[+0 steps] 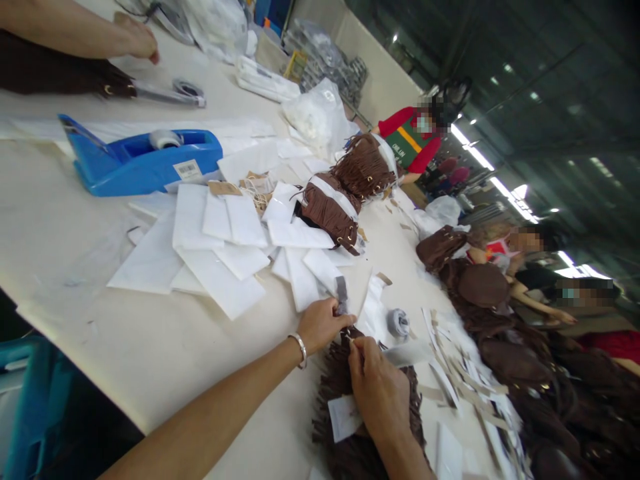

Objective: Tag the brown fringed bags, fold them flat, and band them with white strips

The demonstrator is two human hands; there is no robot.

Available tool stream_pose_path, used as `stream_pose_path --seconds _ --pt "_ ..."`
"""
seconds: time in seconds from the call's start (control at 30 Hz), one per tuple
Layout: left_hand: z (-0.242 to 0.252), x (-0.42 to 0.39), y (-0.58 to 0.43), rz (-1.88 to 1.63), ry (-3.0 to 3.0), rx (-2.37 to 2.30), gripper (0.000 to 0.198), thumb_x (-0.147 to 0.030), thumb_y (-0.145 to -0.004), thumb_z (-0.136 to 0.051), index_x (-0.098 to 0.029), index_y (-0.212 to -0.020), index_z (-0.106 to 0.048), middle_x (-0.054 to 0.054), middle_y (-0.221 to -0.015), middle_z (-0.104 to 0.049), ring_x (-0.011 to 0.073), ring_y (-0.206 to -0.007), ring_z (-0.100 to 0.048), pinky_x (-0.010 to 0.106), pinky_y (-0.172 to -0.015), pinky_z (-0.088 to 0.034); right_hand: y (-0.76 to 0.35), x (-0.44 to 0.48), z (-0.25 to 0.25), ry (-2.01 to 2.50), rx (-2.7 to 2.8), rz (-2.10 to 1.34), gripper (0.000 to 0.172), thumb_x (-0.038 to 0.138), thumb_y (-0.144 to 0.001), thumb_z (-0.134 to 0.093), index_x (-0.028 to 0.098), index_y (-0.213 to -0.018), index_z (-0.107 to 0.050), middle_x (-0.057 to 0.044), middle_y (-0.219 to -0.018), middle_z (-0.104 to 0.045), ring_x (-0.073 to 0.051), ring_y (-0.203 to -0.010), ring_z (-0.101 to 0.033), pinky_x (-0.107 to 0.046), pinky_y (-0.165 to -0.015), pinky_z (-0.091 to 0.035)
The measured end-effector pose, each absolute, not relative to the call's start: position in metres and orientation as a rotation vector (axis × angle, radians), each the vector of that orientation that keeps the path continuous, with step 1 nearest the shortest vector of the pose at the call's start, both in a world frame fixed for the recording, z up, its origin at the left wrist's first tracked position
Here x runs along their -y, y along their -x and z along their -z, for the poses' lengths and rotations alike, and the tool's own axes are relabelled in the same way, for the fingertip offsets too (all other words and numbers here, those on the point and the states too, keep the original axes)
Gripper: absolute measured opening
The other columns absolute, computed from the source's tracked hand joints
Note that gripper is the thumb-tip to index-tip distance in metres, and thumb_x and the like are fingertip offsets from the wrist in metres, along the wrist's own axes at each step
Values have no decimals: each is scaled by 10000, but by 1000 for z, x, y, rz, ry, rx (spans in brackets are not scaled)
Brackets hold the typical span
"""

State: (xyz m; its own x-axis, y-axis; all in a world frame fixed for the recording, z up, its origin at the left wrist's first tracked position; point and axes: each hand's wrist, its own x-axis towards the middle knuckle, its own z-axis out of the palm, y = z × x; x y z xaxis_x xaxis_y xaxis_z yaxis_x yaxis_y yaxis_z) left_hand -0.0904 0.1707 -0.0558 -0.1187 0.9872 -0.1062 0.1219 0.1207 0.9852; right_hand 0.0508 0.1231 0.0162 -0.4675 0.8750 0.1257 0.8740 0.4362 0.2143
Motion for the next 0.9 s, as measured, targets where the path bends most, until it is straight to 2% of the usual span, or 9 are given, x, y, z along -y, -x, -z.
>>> stream_pose_path --seconds 0.3,0.9 --pt "60 -172 89 -1170 -1204 -1481 378 -523 -738 -664 -207 -622 -491 -43 -559 -471 130 -557 -444 264 -532 -230 -48 -122 -12 -1465 -2709 -471 243 320 -1006 -357 197 -925 -551 -14 -717 -640 -149 -584 -611 -264 -540 -315" --pt "59 -172 89 -1141 -1200 -1496 390 -531 -734 -664 -207 -622 -478 -36 -585 -487 132 -568 -444 273 -528 -210 -50 -126 -10 -1372 -2663 -548 227 281 -1007 -352 194 -909 -538 -11 -702 -608 -154 -603 -597 -288 -534 -264"
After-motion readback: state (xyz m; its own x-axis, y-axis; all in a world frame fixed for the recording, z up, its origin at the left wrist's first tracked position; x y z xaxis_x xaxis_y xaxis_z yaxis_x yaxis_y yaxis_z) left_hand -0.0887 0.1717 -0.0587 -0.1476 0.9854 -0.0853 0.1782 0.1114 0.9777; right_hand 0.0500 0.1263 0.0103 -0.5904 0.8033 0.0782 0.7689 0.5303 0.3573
